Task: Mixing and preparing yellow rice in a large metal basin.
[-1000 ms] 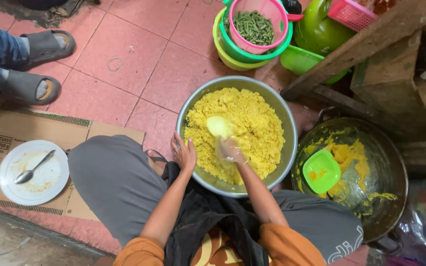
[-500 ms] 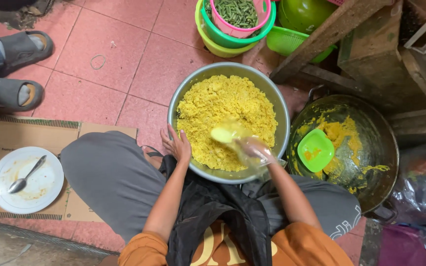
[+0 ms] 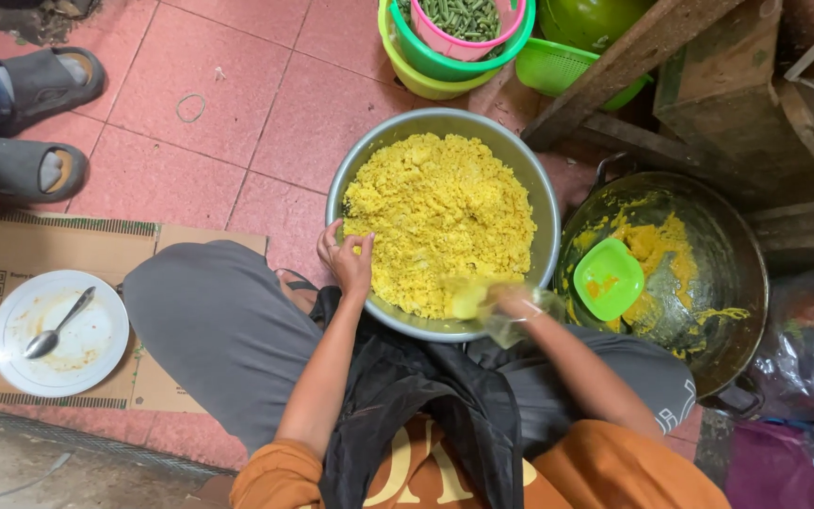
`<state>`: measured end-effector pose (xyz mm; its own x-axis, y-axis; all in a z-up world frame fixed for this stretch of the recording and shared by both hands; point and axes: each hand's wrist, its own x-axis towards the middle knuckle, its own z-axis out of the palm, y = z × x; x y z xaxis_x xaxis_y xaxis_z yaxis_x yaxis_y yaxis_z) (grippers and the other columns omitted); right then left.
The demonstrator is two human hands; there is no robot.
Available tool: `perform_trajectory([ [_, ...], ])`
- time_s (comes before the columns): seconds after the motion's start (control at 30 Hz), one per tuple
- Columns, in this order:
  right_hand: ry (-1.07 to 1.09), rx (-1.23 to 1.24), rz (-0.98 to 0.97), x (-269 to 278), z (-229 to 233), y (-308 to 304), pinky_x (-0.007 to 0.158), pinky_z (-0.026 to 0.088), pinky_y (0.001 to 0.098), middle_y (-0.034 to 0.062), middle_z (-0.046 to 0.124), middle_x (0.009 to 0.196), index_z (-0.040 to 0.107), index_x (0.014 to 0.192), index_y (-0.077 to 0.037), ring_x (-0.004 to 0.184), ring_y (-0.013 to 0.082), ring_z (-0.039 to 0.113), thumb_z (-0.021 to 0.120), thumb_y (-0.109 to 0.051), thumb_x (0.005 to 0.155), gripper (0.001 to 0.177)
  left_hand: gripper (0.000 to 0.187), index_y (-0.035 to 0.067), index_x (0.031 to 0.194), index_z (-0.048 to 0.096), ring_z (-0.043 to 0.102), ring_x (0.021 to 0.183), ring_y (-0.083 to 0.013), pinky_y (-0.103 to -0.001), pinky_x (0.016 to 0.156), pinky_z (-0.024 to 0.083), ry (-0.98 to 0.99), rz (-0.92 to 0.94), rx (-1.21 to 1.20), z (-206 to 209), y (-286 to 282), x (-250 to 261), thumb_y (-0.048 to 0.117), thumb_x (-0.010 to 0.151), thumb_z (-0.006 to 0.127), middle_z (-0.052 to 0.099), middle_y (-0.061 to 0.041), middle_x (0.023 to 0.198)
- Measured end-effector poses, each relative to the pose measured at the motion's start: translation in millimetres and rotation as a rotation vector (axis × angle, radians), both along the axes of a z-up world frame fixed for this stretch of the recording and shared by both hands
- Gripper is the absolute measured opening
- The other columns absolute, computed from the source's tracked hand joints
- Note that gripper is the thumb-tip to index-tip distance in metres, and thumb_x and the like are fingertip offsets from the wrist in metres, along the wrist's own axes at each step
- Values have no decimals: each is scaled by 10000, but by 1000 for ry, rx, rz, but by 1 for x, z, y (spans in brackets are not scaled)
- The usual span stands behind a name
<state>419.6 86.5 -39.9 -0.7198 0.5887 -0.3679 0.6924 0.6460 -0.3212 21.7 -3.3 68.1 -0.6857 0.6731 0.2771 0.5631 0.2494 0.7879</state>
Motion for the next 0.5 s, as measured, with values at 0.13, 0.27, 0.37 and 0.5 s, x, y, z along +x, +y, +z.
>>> perform_trajectory([
  [0.13,-44,35,-150,6,75,25,686,567,357,40,743,923,789,936,-181,767,188,709,666,-408,900,261,241,103,912,701,400,1398,-343,-500,1184,311,27,-5,-107,-7,1,4,281,850,851,502,-71,1461],
  [0.27,-450,-169,-279,-100,179,49,683,497,403,77,641,745,741,916,-51,682,220,627,545,-593,1027,586,645,185,1469,550,358,1405,-389,-534,1149,282,47,12,-139,4,1,12,188,867,783,320,-163,1568],
  [0.37,10,-405,-623,-141,156,55,584,544,346,82,610,705,696,1070,-31,649,201,613,504,-569,1033,572,726,161,1532,436,358,1409,-393,-534,1153,278,15,40,-143,3,2,12,182,886,766,295,-159,1584],
  [0.5,270,-656,-884,-200,180,-9,527,534,342,89,697,868,533,1371,-137,651,180,557,504,-509,1002,524,722,113,1528,427,374,1390,-390,-522,1150,282,-25,50,-123,-5,3,10,193,888,754,303,-163,1578],
])
